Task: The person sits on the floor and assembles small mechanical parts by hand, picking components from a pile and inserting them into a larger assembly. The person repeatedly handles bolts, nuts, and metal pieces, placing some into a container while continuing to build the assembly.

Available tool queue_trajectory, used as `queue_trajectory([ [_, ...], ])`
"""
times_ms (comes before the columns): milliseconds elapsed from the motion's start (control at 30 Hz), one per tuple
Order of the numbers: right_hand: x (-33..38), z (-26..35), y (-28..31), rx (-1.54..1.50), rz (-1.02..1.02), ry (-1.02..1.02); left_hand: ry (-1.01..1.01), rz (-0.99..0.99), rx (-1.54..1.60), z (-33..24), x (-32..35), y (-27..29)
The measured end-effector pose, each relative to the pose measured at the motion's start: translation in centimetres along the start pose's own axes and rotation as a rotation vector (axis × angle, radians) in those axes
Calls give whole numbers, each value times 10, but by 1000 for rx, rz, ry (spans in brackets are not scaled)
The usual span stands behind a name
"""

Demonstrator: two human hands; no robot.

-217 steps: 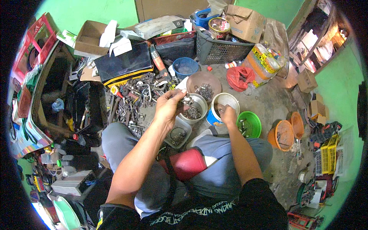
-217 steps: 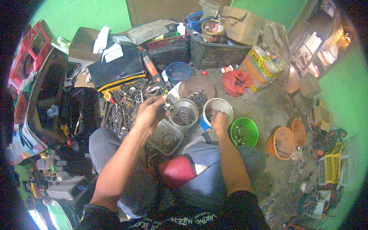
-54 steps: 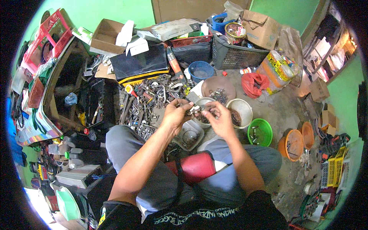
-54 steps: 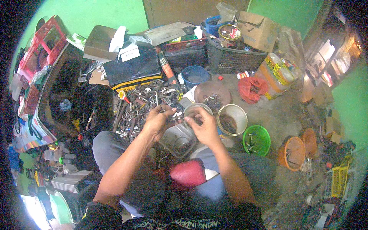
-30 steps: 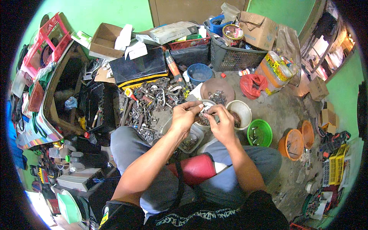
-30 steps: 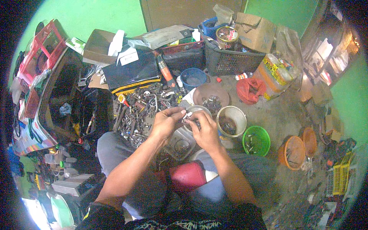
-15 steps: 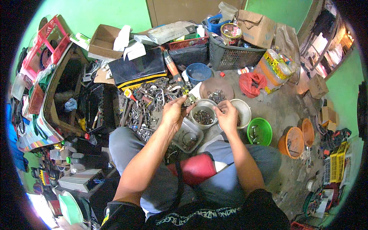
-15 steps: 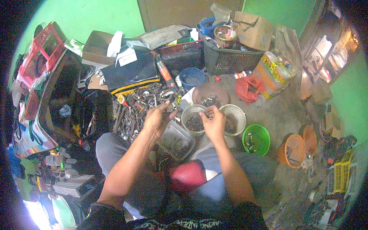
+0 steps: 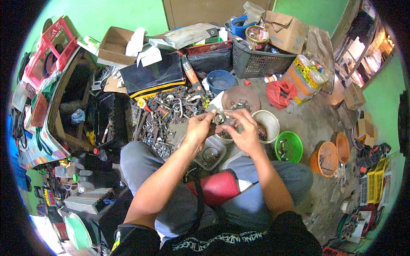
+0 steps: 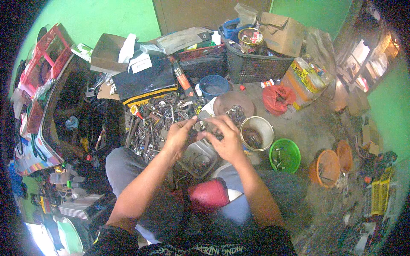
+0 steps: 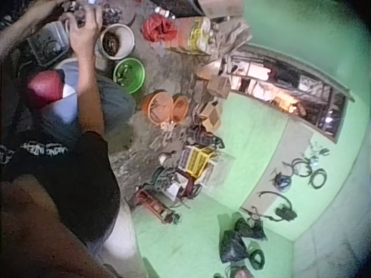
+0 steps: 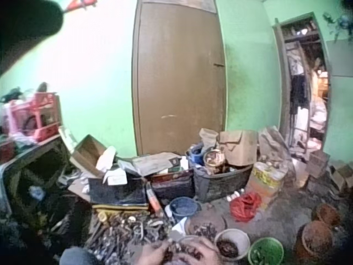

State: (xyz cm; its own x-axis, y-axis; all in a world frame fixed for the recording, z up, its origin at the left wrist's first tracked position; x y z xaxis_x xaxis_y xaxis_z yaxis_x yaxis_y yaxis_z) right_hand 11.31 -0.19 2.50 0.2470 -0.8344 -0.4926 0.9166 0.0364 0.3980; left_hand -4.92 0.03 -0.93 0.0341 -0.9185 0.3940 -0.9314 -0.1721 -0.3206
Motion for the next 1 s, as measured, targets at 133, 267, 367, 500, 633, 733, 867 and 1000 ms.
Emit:
queue_trajectory([
  [133,5,-10,-4,42,-2,43,56,20,-130,2,2,-5],
  [267,6,-17,-1,50,-63,16,11,150,-140,4,4,-12],
  [367,5,-8,-2,-24,-70,-13,-58,158,-185,4,6,-11],
  [500,6,-7,-4,-7,-71,-8,-68,118,-176,0,10,-15],
  [633,2,4,-1,97,-106,78,-31,135,-53,-2,10,-16],
  [733,3,11,0,120,-131,91,-13,197,37,-4,12,-16],
  [867,6,15,-3,96,-159,115,39,224,96,-3,12,-10],
  [1000,15,-3,-18,-273,-208,13,-9,74,108,-20,22,7],
])
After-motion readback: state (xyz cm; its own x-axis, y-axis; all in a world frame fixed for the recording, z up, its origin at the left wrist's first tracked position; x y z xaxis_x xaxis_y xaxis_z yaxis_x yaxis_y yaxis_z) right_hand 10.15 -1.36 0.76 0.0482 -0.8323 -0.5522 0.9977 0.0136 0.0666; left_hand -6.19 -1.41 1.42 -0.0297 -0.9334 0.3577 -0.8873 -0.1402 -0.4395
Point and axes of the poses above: each hand's wrist, its own x-axis away from the middle knuckle, its own y-axis out of the back of the hand, z = x × y, the point moved 4 cm from there along -x, towards the middle knuckle, and after that the axes turned 1 degree about x, right-handed, at the moved point
